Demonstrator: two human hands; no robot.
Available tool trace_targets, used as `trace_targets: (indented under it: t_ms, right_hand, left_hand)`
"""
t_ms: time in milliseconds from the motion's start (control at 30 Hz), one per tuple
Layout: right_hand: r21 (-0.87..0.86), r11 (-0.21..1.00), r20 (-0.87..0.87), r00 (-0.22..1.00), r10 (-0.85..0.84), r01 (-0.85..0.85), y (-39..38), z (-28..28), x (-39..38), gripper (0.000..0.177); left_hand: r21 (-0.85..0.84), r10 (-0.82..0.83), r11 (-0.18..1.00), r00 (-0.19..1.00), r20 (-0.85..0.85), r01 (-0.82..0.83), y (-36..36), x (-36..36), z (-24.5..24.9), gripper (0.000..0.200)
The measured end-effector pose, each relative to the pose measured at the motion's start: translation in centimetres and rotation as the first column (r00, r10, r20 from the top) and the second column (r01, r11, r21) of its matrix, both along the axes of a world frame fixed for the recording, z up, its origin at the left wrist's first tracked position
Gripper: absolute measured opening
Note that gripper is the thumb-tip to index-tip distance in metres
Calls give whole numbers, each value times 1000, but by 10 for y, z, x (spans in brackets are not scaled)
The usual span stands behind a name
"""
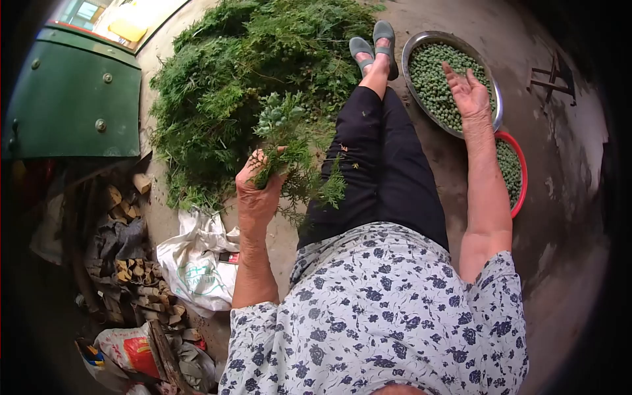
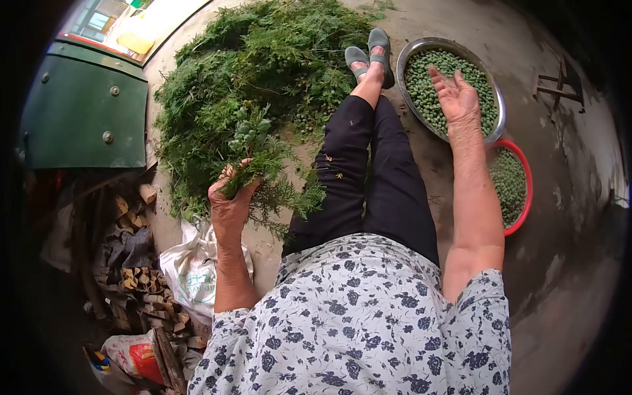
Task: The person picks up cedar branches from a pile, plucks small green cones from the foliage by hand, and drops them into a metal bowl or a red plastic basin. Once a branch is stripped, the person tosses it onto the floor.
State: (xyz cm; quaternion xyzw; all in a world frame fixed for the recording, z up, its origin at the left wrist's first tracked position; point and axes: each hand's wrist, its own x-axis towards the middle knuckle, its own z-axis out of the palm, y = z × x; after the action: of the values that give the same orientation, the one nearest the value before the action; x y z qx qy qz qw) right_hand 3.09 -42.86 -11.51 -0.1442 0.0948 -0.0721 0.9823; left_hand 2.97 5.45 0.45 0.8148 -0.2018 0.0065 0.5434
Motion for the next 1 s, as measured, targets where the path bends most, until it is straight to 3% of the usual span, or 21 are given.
trace_targets:
  t_ms: [33,100,133,200,267,333,400,500,567,633,700,767,867,933,967,1000]
  right_hand:
    - [-120,974,-234,948,-216,192,21,30,-1,42]
    - [-190,951,-316,902,-296,246,31,34,2,32]
    - [-187,953,-316,904,-288,238,45,39,2,32]
    - [-413,884,-210,922,-326,219,92,55,2,20]
    - [-525,850,-138,981,-139,47,143,88,-3,17]
    - [-722,690,-101,994,-30,-52,197,116,-7,16]
    - [-837,546,-1,997,73,-40,240,135,-11,15]
    - [-939,319,185,970,156,127,280,146,-10,12]
    - [-911,-34,396,895,204,411,294,141,0,13]
    - [-931,-90,323,915,243,352,301,139,-1,18]
    - [-902,-361,110,935,338,237,302,138,-3,22]
    - [-897,-366,110,927,359,248,302,130,-2,27]
    - [-936,-214,231,945,230,281,303,119,-3,33]
    - [-939,-190,246,946,209,287,305,118,-5,32]
    - [-941,-163,264,946,189,296,306,118,-7,32]
    - [-942,-162,263,945,192,295,309,118,-8,32]
  left_hand:
    - [2,13,1000,1000,5,-13,-1,-3,3,21]
    - [44,-17,999,999,-30,19,-5,-6,12,20]
    - [56,-16,998,994,112,10,-10,-4,14,21]
    - [85,32,995,990,137,-44,-12,-4,10,21]
    - [179,62,979,985,162,-92,-12,-4,11,19]
    - [239,67,964,977,204,-116,-13,-5,7,18]
    - [330,44,930,942,334,-161,-19,-9,10,17]
    - [466,-11,869,934,357,-168,-17,-9,3,25]
    - [460,-23,874,933,360,-156,-21,-12,10,34]
    - [524,-59,840,938,343,-139,-22,-14,14,32]
    - [507,-69,854,941,332,-116,-19,-12,10,30]
    - [489,-78,867,943,322,-95,-17,-12,9,28]
    - [389,-67,921,968,243,-34,-17,-12,9,28]
    - [113,-111,989,982,152,94,-9,-5,-5,29]
    - [113,-108,989,983,152,92,-9,-6,-6,29]
    - [42,1,999,1000,-25,0,-11,-9,-6,26]
